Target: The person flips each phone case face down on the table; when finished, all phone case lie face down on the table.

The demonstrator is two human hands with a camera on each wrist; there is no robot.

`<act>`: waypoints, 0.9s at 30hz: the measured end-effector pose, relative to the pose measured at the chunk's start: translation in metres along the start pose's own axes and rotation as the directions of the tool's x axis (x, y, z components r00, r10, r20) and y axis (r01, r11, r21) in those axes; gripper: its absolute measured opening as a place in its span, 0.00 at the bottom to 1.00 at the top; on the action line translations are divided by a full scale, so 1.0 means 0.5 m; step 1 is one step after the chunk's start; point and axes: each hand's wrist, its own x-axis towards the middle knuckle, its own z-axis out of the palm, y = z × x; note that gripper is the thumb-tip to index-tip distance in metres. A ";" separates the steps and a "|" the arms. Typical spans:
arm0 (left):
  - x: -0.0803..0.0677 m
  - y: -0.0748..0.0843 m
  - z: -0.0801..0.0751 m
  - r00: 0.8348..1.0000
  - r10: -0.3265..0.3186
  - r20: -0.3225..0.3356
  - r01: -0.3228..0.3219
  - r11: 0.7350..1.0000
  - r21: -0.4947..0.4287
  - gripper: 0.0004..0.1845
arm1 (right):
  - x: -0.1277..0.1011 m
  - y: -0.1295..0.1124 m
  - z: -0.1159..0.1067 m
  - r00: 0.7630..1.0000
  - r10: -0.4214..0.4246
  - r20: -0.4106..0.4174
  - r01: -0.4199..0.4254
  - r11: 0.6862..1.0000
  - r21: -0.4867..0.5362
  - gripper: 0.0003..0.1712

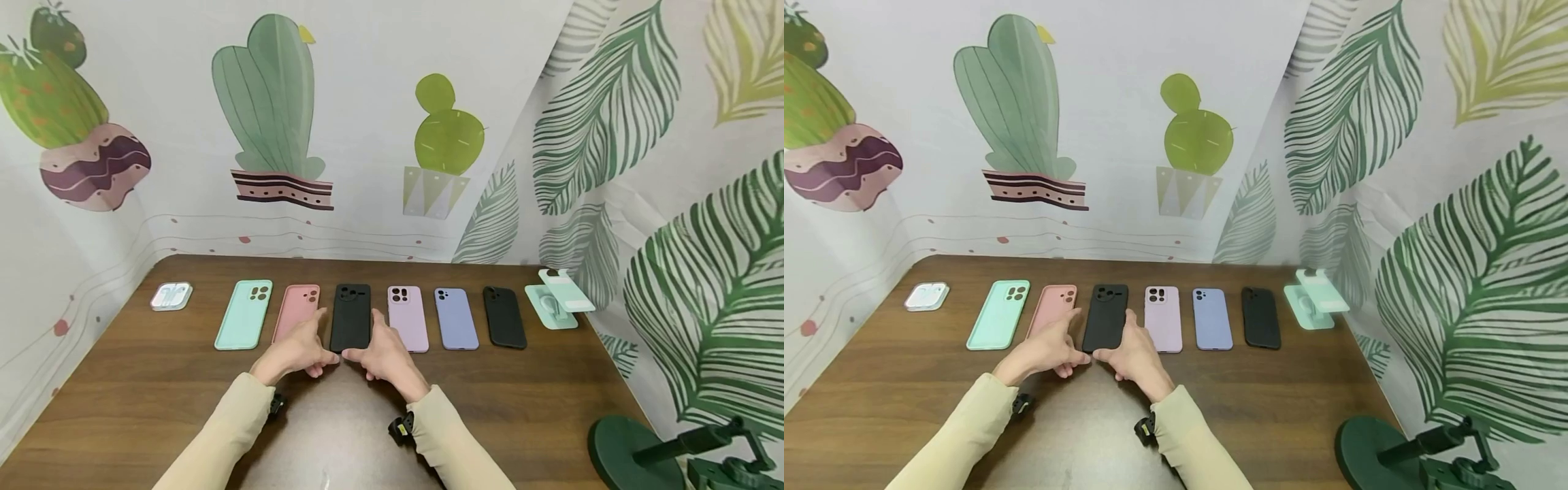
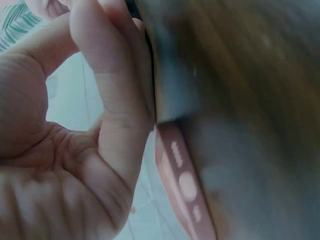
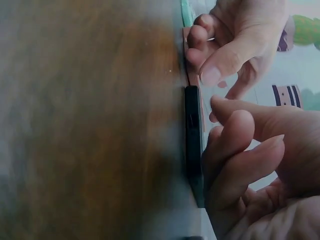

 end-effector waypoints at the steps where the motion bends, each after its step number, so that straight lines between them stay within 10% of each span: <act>1: -0.005 -0.003 -0.005 1.000 0.009 0.001 -0.009 1.000 0.006 0.62 | -0.002 -0.004 0.003 1.000 -0.011 -0.002 0.010 1.000 -0.014 0.65; 17: -0.089 -0.089 -0.117 0.999 0.031 -0.029 -0.028 0.994 0.102 0.65 | -0.032 -0.050 0.081 0.987 -0.103 0.120 0.106 0.994 -0.015 0.60; 27: -0.076 -0.123 -0.179 0.997 0.011 0.076 -0.016 0.998 0.066 0.66 | -0.003 -0.085 0.136 0.987 -0.094 0.130 0.097 0.995 -0.014 0.63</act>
